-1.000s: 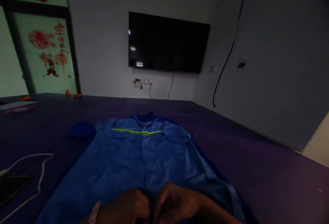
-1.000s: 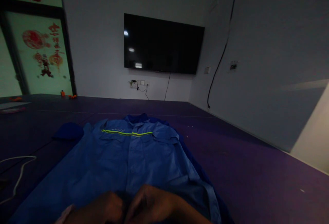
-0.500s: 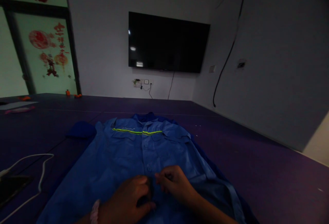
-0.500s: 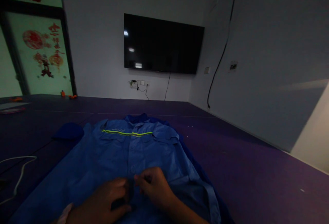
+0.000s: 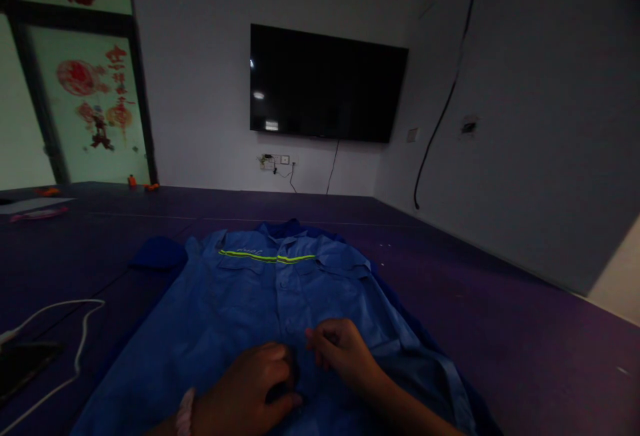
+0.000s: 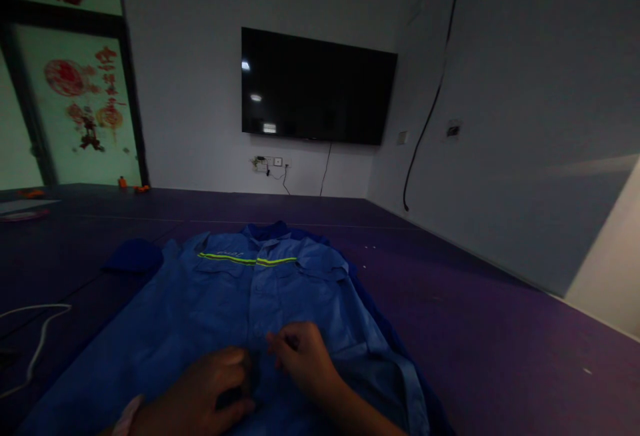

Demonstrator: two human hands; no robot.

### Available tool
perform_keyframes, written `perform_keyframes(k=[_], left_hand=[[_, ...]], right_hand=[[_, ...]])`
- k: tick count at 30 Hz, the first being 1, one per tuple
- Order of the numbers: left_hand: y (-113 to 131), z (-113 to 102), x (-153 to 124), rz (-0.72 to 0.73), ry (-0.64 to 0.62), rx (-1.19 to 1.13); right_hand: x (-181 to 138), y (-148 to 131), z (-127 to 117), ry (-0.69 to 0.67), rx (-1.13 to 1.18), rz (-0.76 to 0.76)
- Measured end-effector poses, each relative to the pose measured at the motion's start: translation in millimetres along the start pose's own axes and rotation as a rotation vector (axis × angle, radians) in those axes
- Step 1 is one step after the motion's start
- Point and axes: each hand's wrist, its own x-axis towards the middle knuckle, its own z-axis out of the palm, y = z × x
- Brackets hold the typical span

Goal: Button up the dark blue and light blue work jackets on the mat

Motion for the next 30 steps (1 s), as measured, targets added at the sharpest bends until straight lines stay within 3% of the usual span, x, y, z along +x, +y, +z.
perform_keyframes(k=[4,11,15,18,25,30], left_hand=[[0.8,-0.6,1.3,-0.006,0.025,0.01],[-23.2,3.4,6.8,-0.1,0.267,0.122],[-46.0,6.1,12.2,-0.316,0.251,0.254],[-57.1,4.8,18.8,-0.406,0.25,0.329],[-67.7,2.6,36.0,-0.425,0.278,0.462],[-81.3,0.3,57.4,-0.449,0.299,0.499]], right_hand=[[1.9,2.9,-2.0,0.031,-0.093,-0.033],[5.6,8.2,-10.8,0.103,-0.573,-0.214],[11.6,15.7,-12.2,0.042,-0.794,-0.142],[18.2,21.5,-11.6,0.098,-0.878,-0.039],[32.3,29.1,-5.0,0.078,-1.011,0.035],[60.7,32.7,-5.7,0.058,-1.071,0.043]])
